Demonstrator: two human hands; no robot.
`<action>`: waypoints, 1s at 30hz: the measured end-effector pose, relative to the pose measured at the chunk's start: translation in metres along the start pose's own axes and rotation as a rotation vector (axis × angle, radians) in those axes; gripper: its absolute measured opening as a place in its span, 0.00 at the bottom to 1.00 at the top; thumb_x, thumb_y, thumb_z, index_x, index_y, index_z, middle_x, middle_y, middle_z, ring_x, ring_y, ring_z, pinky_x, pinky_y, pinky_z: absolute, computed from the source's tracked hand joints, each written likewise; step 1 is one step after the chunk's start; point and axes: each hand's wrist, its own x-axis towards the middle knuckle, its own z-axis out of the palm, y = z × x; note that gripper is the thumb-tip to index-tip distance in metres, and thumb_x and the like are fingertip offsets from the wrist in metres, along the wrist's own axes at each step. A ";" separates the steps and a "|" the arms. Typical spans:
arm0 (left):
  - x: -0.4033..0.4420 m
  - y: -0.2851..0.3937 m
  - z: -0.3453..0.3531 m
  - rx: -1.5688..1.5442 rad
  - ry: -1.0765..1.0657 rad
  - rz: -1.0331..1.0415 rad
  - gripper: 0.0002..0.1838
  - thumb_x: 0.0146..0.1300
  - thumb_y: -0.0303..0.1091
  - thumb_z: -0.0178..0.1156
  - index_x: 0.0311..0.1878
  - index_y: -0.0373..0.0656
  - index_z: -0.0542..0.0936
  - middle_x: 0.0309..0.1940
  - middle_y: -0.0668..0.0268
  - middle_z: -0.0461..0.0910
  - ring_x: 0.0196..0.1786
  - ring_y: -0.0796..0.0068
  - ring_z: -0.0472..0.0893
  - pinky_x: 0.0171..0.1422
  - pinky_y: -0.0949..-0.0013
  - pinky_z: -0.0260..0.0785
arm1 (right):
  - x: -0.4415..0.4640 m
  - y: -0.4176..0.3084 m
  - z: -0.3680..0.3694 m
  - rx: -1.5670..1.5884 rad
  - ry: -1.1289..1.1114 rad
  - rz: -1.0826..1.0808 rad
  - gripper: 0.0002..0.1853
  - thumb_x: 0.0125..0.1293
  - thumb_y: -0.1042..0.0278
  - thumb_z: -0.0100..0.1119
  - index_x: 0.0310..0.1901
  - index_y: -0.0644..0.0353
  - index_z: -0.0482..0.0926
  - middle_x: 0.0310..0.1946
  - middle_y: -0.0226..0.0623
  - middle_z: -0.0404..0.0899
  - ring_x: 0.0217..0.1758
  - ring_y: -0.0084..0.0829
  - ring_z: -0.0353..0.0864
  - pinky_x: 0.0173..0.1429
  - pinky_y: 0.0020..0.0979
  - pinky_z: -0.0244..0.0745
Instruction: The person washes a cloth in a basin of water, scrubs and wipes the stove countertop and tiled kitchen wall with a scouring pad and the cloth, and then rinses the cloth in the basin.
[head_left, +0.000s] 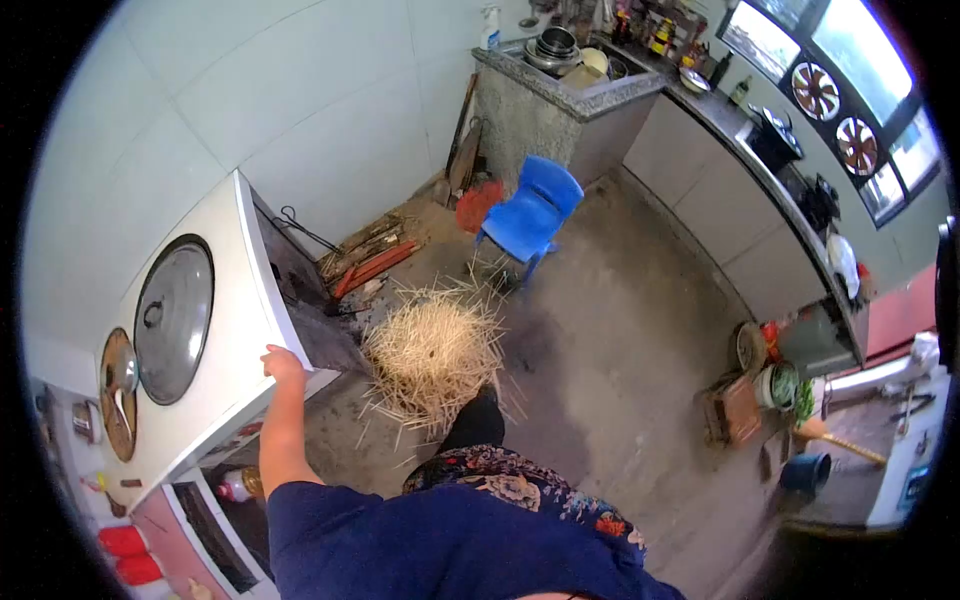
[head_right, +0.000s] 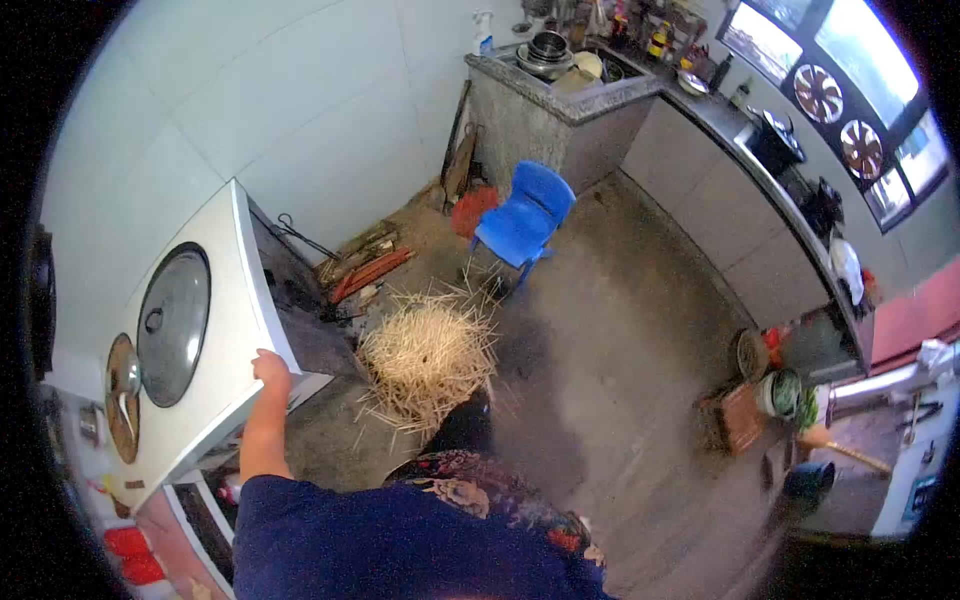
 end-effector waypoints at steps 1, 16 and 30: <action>-0.002 0.003 0.001 0.005 -0.008 -0.011 0.30 0.66 0.33 0.47 0.70 0.32 0.57 0.59 0.39 0.70 0.51 0.59 0.81 0.41 0.56 0.76 | 0.007 -0.033 -0.003 0.021 -0.089 0.061 0.18 0.57 0.56 0.59 0.41 0.64 0.79 0.32 0.47 0.82 0.39 0.46 0.83 0.40 0.41 0.75; 0.008 0.015 0.002 0.053 -0.263 -0.206 0.34 0.63 0.38 0.54 0.69 0.30 0.58 0.60 0.54 0.71 0.56 0.63 0.73 0.40 0.65 0.76 | 0.337 -0.435 -0.061 0.113 -0.482 -0.509 0.17 0.61 0.63 0.58 0.49 0.62 0.76 0.39 0.38 0.80 0.40 0.32 0.80 0.42 0.35 0.74; 0.085 0.020 -0.099 -0.296 -0.421 -0.346 0.49 0.54 0.40 0.62 0.73 0.35 0.46 0.41 0.53 0.82 0.39 0.61 0.85 0.37 0.60 0.77 | 0.368 -0.917 -0.069 0.207 -1.007 -0.680 0.17 0.64 0.66 0.59 0.53 0.62 0.73 0.40 0.34 0.79 0.41 0.29 0.78 0.45 0.36 0.75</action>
